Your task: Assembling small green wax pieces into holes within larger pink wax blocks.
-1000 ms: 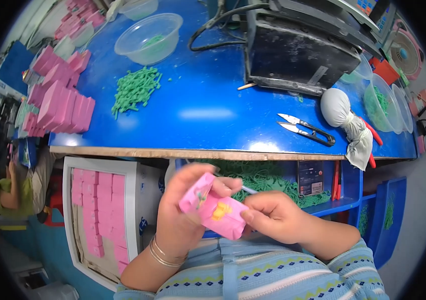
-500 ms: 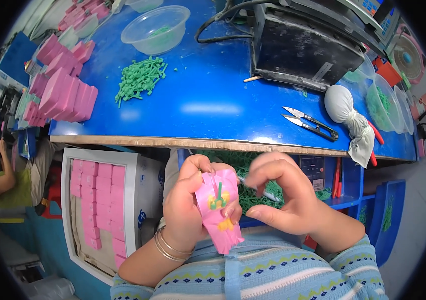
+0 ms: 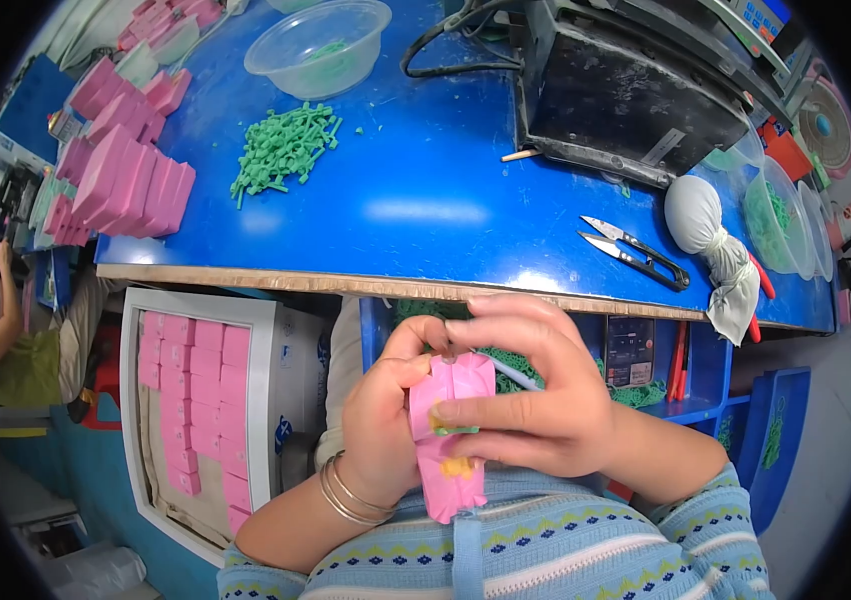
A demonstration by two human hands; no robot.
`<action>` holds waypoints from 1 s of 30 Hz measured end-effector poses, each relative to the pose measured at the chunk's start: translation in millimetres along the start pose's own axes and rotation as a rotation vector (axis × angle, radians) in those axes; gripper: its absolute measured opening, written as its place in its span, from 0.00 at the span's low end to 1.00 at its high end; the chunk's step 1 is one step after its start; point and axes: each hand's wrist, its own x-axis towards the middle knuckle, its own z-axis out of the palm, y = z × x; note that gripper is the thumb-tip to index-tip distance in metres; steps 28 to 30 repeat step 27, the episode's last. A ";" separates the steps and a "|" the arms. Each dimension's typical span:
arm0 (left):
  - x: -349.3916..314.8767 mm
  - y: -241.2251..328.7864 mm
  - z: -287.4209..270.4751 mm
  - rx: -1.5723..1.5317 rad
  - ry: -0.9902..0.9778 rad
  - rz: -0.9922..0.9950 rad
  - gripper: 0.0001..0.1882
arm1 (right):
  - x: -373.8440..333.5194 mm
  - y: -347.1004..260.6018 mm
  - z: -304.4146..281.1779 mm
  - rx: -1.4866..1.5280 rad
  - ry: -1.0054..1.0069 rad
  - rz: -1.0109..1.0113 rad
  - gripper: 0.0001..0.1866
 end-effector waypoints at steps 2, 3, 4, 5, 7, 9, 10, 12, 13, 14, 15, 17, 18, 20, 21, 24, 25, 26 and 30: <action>-3.1 -1.3 1.5 -0.131 -0.013 -0.093 0.10 | -0.8 2.5 2.9 -0.122 0.103 -0.159 0.15; -2.8 -0.7 1.2 -0.102 0.012 -0.105 0.10 | -1.2 3.6 4.3 -0.121 0.101 -0.159 0.15; -2.4 -0.1 0.5 -0.098 -0.013 -0.118 0.09 | -1.4 4.8 6.4 -0.134 0.122 -0.180 0.14; -2.1 0.6 -0.1 -0.102 -0.041 -0.134 0.08 | -2.0 5.2 8.2 -0.151 0.148 -0.202 0.13; -2.0 0.7 -1.4 -0.097 -0.070 -0.120 0.08 | -4.0 4.7 13.0 -0.093 0.163 -0.201 0.11; -1.0 0.4 -3.0 -0.100 -0.103 -0.112 0.07 | -5.6 5.0 17.6 -0.039 0.172 -0.171 0.11; 0.0 0.3 -3.9 -0.131 -0.101 -0.108 0.07 | -6.6 4.4 18.1 -0.018 0.156 -0.126 0.10; -0.7 -0.5 -3.7 -0.160 -0.094 -0.101 0.07 | -7.7 3.8 18.6 0.023 0.147 -0.100 0.10; -2.5 -2.7 -1.6 -0.172 -0.049 -0.083 0.08 | -8.0 3.1 18.7 0.061 0.144 -0.071 0.11; -3.9 -3.7 -0.7 -0.218 -0.026 -0.057 0.08 | -8.5 1.7 18.4 0.066 0.143 -0.072 0.11; -3.6 -2.7 -1.9 -0.185 0.000 -0.060 0.08 | -9.0 -0.1 17.7 0.084 0.148 -0.058 0.11; -1.9 -0.2 -4.7 -0.227 -0.161 -0.041 0.09 | -9.1 -2.7 15.4 0.103 0.153 -0.047 0.12; -2.1 -0.2 -4.8 -0.244 -0.156 -0.037 0.09 | -9.1 -3.7 14.1 0.108 0.150 -0.055 0.12; -2.5 -0.9 -4.8 -0.210 -0.193 -0.024 0.10 | -9.7 -6.2 11.1 0.113 0.145 -0.064 0.12; -2.5 -1.5 -4.9 -0.210 -0.193 -0.023 0.10 | -10.3 -7.6 9.6 0.122 0.134 -0.053 0.12; -2.3 -3.5 -5.4 -0.211 -0.205 -0.013 0.10 | -11.0 -8.1 7.4 0.137 0.113 -0.046 0.12; -2.2 -4.1 -5.5 -0.234 -0.202 -0.010 0.10 | -11.0 -8.0 6.9 0.144 0.105 -0.049 0.12; -2.4 -4.2 -5.8 -0.256 -0.199 -0.007 0.10 | -11.0 -7.8 6.2 0.143 0.095 -0.054 0.12; -3.2 -3.5 -6.7 -0.240 -0.197 -0.018 0.11 | -11.0 -7.5 5.3 0.145 0.089 -0.057 0.13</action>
